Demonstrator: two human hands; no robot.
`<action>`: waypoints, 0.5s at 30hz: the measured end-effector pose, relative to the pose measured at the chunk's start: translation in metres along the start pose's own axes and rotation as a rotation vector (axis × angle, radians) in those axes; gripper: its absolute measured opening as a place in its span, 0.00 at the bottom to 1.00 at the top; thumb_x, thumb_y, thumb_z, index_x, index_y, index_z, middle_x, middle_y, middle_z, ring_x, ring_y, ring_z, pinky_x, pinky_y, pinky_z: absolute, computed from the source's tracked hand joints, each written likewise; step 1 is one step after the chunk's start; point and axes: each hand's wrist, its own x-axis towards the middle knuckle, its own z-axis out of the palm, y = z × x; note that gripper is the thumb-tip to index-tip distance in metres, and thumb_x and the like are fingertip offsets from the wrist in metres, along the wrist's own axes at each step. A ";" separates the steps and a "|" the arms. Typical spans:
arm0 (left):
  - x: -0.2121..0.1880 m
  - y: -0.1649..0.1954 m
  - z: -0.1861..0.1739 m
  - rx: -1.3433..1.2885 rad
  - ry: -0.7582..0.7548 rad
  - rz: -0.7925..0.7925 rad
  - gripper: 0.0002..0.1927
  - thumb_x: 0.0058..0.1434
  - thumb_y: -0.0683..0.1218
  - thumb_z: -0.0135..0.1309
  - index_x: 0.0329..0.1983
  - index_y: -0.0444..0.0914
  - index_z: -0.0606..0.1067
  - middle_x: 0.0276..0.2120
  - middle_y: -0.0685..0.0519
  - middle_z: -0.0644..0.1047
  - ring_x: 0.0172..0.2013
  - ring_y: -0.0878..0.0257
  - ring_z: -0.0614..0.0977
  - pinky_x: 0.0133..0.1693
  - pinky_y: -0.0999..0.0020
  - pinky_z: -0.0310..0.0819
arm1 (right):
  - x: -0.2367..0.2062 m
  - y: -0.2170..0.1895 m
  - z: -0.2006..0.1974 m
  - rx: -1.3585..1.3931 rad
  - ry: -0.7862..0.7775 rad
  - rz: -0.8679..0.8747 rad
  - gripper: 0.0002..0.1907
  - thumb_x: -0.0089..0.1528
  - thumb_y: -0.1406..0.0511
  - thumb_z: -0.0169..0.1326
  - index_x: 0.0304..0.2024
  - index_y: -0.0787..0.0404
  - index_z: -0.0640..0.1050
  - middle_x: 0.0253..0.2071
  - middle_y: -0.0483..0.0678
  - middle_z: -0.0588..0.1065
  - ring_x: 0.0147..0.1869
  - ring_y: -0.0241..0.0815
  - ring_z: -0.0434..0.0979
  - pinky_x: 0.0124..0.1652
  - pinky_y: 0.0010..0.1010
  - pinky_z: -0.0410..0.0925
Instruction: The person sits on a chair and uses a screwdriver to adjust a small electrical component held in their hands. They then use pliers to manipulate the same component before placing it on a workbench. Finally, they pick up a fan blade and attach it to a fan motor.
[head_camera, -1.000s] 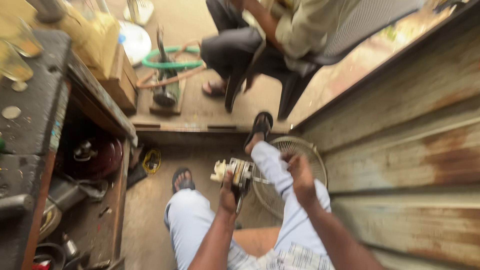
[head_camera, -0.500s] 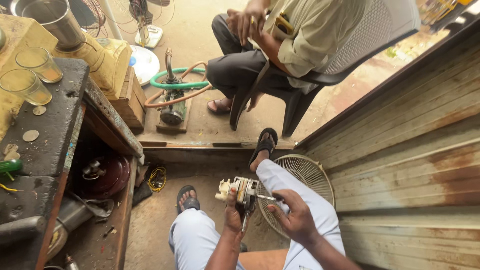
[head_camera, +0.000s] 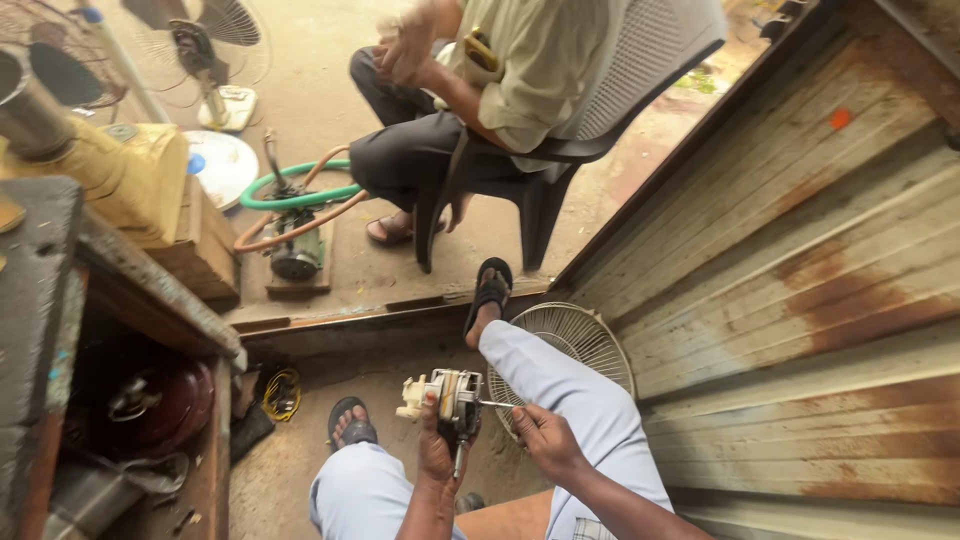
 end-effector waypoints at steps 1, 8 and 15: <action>-0.001 0.000 -0.001 -0.006 0.011 0.001 0.27 0.59 0.63 0.58 0.53 0.42 0.75 0.41 0.55 0.81 0.38 0.63 0.83 0.38 0.66 0.81 | 0.000 0.000 0.001 -0.017 0.003 0.016 0.22 0.70 0.53 0.48 0.29 0.63 0.76 0.21 0.41 0.70 0.26 0.29 0.66 0.28 0.25 0.63; 0.000 0.000 0.001 0.009 -0.061 0.028 0.27 0.62 0.62 0.59 0.54 0.39 0.76 0.42 0.53 0.82 0.39 0.63 0.83 0.40 0.66 0.80 | 0.009 -0.004 -0.005 0.043 0.066 0.033 0.24 0.68 0.51 0.49 0.31 0.64 0.80 0.21 0.41 0.72 0.25 0.29 0.66 0.26 0.25 0.63; -0.004 0.004 0.004 0.048 -0.044 0.000 0.24 0.64 0.59 0.57 0.52 0.37 0.77 0.42 0.53 0.82 0.42 0.64 0.83 0.46 0.68 0.79 | 0.010 -0.010 -0.005 -0.003 0.075 0.143 0.28 0.68 0.51 0.48 0.26 0.68 0.79 0.19 0.44 0.73 0.22 0.33 0.69 0.25 0.26 0.65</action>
